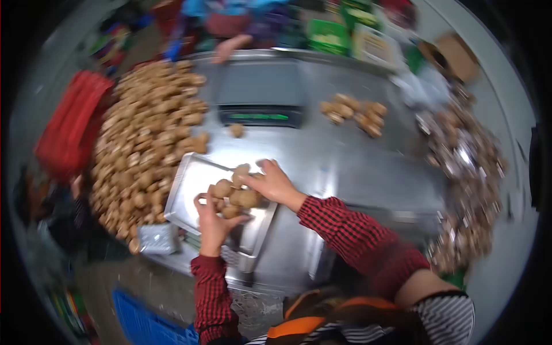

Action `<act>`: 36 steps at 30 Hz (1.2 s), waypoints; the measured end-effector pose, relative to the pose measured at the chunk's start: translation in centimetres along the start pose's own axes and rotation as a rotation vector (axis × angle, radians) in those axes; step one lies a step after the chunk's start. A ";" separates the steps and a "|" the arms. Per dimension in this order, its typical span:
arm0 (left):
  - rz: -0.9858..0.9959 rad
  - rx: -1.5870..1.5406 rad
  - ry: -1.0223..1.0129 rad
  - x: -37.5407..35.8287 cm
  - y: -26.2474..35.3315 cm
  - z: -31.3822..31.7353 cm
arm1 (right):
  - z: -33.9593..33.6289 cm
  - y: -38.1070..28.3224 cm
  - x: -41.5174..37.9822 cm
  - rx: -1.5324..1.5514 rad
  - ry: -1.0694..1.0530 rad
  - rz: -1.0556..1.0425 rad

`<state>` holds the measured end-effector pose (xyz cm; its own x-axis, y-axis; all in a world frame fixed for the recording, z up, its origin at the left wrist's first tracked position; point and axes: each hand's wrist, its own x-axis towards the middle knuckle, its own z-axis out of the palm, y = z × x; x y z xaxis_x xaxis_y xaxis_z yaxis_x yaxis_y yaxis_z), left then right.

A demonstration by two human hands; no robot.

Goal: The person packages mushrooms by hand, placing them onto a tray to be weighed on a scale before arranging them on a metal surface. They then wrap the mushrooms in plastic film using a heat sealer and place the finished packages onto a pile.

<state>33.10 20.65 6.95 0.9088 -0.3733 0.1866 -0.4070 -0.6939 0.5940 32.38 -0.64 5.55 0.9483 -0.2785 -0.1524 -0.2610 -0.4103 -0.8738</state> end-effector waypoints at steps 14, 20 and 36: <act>0.616 -0.275 -0.395 1.2 29.8 20.7 | -33.6 16.3 -19.8 0.352 0.456 0.444; 0.566 -0.269 -0.332 -1.5 29.2 20.3 | -34.3 19.6 -25.9 -0.018 0.766 0.420; -0.534 -1.043 -0.996 -8.2 21.6 15.3 | -30.6 21.0 -36.0 1.339 0.347 0.591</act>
<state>15.45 -0.72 6.33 0.3215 -0.7713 -0.5493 0.5653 -0.3090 0.7648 -12.78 -25.86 6.79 0.6292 -0.3804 -0.6778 -0.0442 0.8531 -0.5199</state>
